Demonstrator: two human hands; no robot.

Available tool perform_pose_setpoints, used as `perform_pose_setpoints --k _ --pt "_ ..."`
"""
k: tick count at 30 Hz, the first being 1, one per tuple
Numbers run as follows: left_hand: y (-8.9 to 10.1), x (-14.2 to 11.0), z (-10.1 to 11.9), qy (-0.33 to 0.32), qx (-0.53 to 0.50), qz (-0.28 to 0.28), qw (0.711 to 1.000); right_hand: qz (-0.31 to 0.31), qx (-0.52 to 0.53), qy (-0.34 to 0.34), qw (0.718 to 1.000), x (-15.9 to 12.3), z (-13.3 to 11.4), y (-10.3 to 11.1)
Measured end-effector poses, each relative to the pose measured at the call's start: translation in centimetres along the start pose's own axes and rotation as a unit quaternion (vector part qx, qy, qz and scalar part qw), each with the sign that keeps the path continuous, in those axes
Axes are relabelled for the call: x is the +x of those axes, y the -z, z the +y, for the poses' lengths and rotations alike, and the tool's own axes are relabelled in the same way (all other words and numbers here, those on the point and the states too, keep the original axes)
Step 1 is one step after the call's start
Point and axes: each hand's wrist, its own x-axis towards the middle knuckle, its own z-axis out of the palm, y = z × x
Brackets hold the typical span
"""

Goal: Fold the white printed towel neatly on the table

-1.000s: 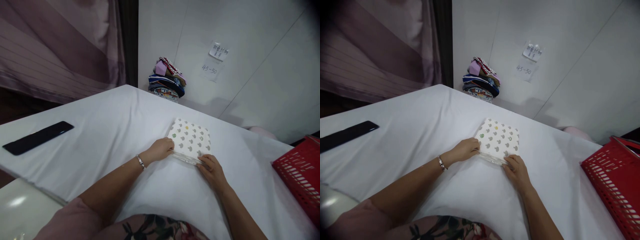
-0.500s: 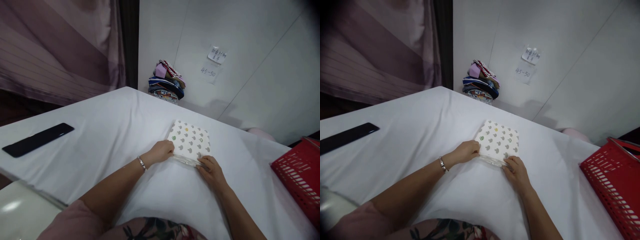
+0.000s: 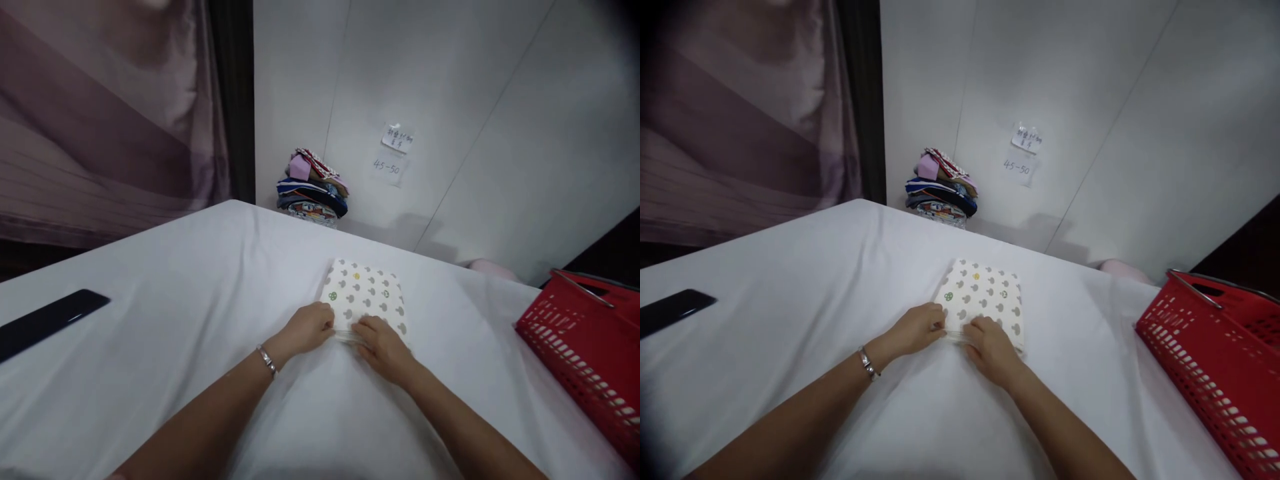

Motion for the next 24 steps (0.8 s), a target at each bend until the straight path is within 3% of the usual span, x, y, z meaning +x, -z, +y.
perform_pose_setpoints --k 9,15,24 --pt "0.6 0.1 -0.1 0.033 -0.044 -0.028 0.998 0.081 -0.034 -0.009 0.996 0.3 -0.7 -4.4" --pt "0.4 0.3 -0.1 0.086 -0.083 -0.004 0.993 0.089 -0.016 -0.015 0.996 0.1 -0.6 -4.5" --pt "-0.5 0.7 -0.2 0.192 0.004 0.027 0.981 0.065 0.033 -0.031 0.997 0.1 -1.2 -3.4"
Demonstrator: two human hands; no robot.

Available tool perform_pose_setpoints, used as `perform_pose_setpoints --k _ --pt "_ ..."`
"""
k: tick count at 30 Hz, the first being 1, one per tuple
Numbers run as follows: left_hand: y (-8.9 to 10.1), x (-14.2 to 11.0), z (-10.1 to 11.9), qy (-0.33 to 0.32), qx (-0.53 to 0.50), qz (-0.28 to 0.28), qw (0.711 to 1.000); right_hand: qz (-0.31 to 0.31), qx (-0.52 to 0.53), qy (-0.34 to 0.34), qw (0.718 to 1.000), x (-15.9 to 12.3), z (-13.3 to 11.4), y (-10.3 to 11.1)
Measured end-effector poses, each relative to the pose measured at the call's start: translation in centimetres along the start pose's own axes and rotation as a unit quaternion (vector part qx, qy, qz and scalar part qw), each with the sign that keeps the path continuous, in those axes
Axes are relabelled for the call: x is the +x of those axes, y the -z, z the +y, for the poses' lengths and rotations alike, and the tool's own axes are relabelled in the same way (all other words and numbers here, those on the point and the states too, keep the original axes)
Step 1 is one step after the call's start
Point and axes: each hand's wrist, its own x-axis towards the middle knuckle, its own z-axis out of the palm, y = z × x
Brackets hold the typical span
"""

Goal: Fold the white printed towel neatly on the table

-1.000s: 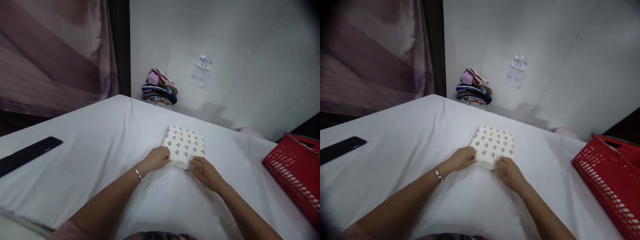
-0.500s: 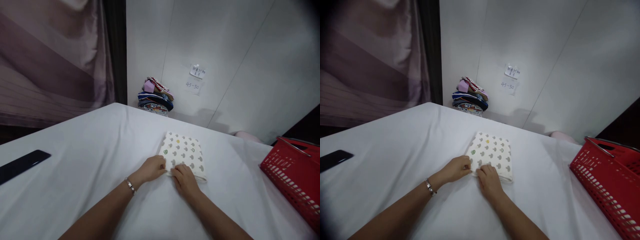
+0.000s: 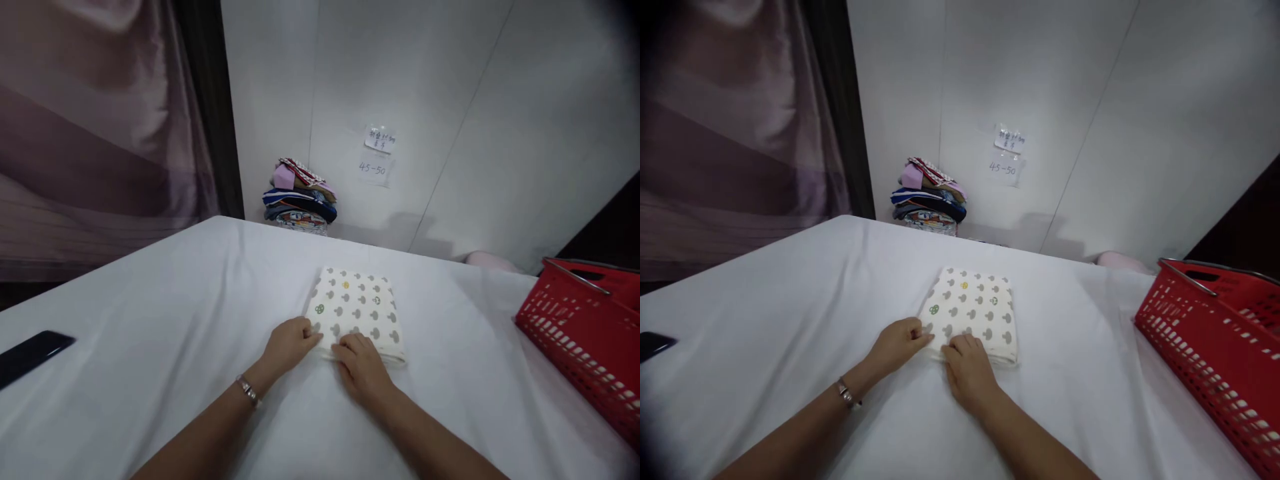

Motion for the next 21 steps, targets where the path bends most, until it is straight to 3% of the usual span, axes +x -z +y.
perform_pose_setpoints --k 3,6,8,10,13,16,21 --pt "0.4 0.5 -0.6 0.053 -0.019 0.027 0.998 -0.02 0.064 -0.002 0.998 -0.1 0.7 1.7" --pt "1.1 1.4 -1.1 0.09 -0.05 0.054 0.993 0.03 0.077 -0.034 0.996 -0.3 3.7 3.6" --pt "1.6 2.3 -1.2 0.097 -0.075 0.056 0.991 0.095 0.045 -0.096 0.99 -0.7 6.7 4.4" --pt "1.8 3.3 -1.1 0.106 -0.096 0.042 0.989 0.122 0.024 -0.186 0.975 -1.0 9.8 4.7" --pt "1.3 4.9 -0.6 0.133 -0.125 0.002 0.983 0.098 0.052 -0.313 0.943 -1.3 13.2 4.3" --pt "0.2 6.3 -0.3 0.159 -0.143 -0.031 0.976 0.067 0.107 -0.364 0.923 -1.1 14.4 3.5" --pt "-1.0 7.3 -0.5 0.19 -0.179 -0.046 0.964 0.059 0.202 -0.397 0.893 0.1 14.3 2.5"
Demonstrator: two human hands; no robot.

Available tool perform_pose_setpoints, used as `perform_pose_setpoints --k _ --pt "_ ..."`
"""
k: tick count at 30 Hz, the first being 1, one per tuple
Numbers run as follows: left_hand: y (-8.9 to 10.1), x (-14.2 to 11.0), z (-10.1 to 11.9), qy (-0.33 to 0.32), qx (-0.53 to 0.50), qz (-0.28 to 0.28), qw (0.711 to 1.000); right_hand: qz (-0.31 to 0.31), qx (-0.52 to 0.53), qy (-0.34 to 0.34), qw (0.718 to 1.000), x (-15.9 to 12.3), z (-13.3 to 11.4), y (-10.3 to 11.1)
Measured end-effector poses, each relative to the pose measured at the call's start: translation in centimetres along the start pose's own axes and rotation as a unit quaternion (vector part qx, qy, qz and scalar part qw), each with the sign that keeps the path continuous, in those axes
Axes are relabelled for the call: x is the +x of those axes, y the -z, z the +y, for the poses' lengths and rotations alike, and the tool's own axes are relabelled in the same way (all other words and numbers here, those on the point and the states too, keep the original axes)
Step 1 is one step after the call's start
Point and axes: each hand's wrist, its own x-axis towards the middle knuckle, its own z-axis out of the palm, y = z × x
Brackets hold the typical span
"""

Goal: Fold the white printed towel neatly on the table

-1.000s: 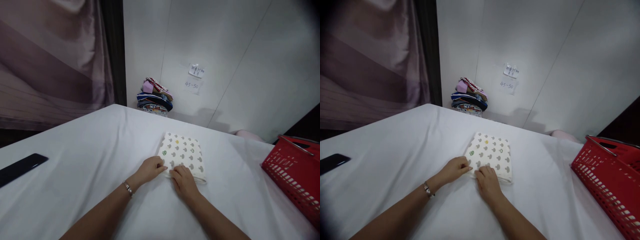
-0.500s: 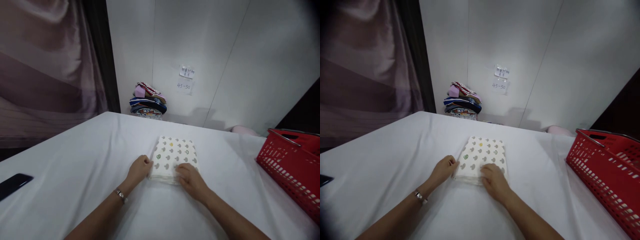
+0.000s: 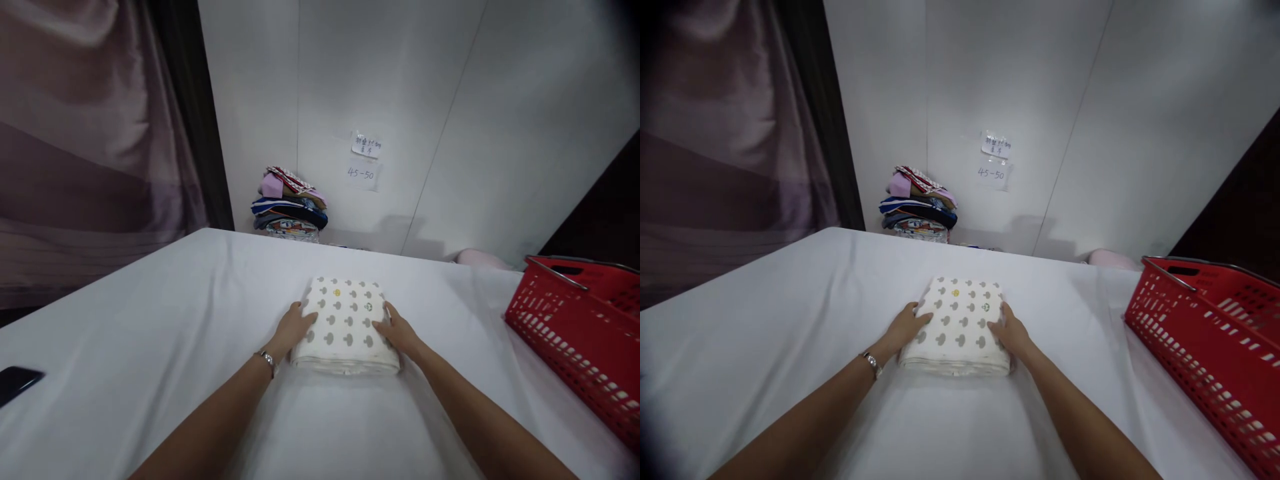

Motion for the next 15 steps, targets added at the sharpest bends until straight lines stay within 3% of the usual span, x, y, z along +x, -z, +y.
perform_pose_setpoints --k 4,6,11,13,15 --pt "-1.0 -1.1 -0.5 0.02 -0.048 0.021 0.998 -0.05 0.118 -0.023 0.991 0.8 -0.6 0.8" --pt "-1.9 -2.5 -0.6 0.009 -0.081 0.005 0.997 -0.041 0.112 -0.009 0.993 1.4 -0.5 2.0" --pt "-3.6 -5.6 -0.5 0.001 -0.15 -0.093 0.984 -0.041 -0.119 0.008 0.992 2.7 0.0 4.5" --pt "-3.6 -5.7 -0.5 0.004 -0.156 -0.095 0.983 -0.041 -0.169 0.018 0.985 2.6 -0.3 4.7" --pt "-3.3 -5.2 -0.5 0.008 -0.159 -0.083 0.984 -0.023 -0.212 0.069 0.975 1.9 -1.3 4.4"
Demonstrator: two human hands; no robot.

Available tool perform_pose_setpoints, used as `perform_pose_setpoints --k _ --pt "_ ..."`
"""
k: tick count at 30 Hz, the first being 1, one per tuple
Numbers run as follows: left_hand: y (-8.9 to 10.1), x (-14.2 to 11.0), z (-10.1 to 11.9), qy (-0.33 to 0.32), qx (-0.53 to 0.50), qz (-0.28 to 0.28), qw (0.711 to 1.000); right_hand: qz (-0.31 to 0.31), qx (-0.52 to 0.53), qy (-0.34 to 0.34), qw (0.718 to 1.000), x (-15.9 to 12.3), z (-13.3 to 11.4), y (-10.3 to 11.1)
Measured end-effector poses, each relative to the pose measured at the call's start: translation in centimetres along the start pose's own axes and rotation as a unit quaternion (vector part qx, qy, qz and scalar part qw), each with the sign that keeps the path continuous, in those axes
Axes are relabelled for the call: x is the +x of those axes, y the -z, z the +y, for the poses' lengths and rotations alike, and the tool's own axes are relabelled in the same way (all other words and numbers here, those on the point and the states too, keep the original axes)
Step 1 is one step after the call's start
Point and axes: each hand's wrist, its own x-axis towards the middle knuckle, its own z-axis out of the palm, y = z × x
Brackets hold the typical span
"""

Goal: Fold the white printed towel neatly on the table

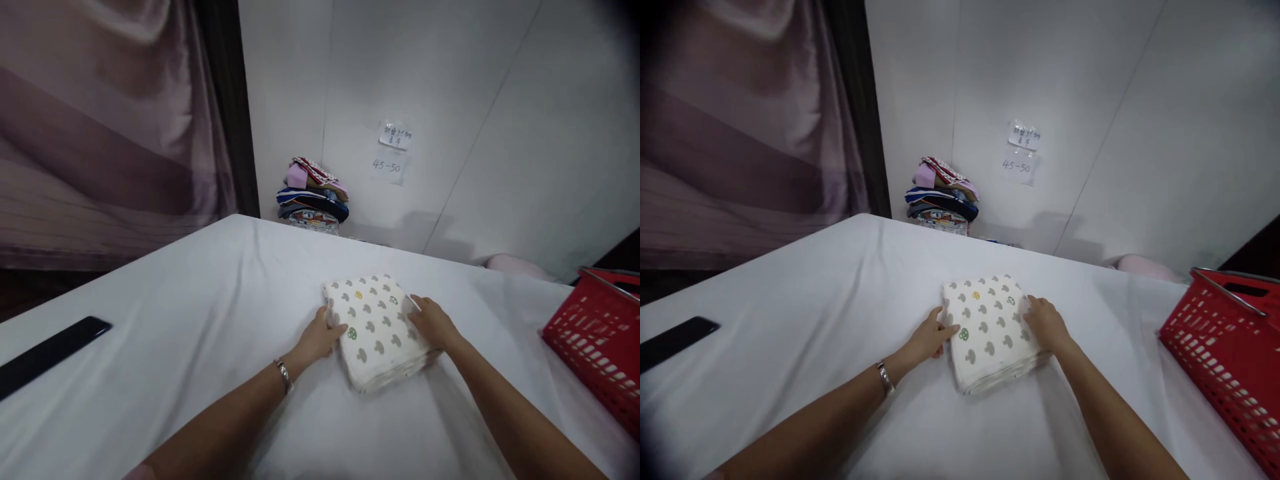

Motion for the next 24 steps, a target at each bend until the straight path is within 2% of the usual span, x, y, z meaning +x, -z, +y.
perform_pose_setpoints --k 2,4,7,9,10,13,18,24 --pt "0.5 0.8 0.2 0.001 0.001 0.03 1.0 0.023 -0.036 0.084 0.996 -1.0 -2.0 -0.3" --pt "1.0 2.0 0.6 -0.003 0.01 0.072 0.997 0.021 -0.032 0.161 0.986 -2.5 -4.4 -1.1" --pt "1.8 3.8 1.1 -0.033 0.088 0.147 0.985 -0.038 -0.041 0.241 0.969 -5.2 -7.3 -3.3" --pt "2.3 4.9 1.2 -0.053 0.148 0.179 0.971 -0.083 -0.064 0.299 0.948 -6.8 -8.3 -4.9" --pt "2.6 5.4 1.3 -0.061 0.167 0.184 0.967 -0.087 -0.075 0.317 0.941 -7.4 -8.4 -5.6" --pt "3.1 6.6 1.4 -0.084 0.198 0.177 0.961 -0.075 -0.1 0.343 0.931 -8.2 -8.2 -6.8" --pt "3.5 8.1 2.0 -0.121 0.232 0.164 0.951 -0.061 -0.123 0.352 0.926 -8.2 -7.9 -6.7" --pt "4.0 10.0 2.3 -0.109 0.233 0.18 0.949 -0.052 -0.151 0.349 0.923 -8.8 -8.4 -6.7"
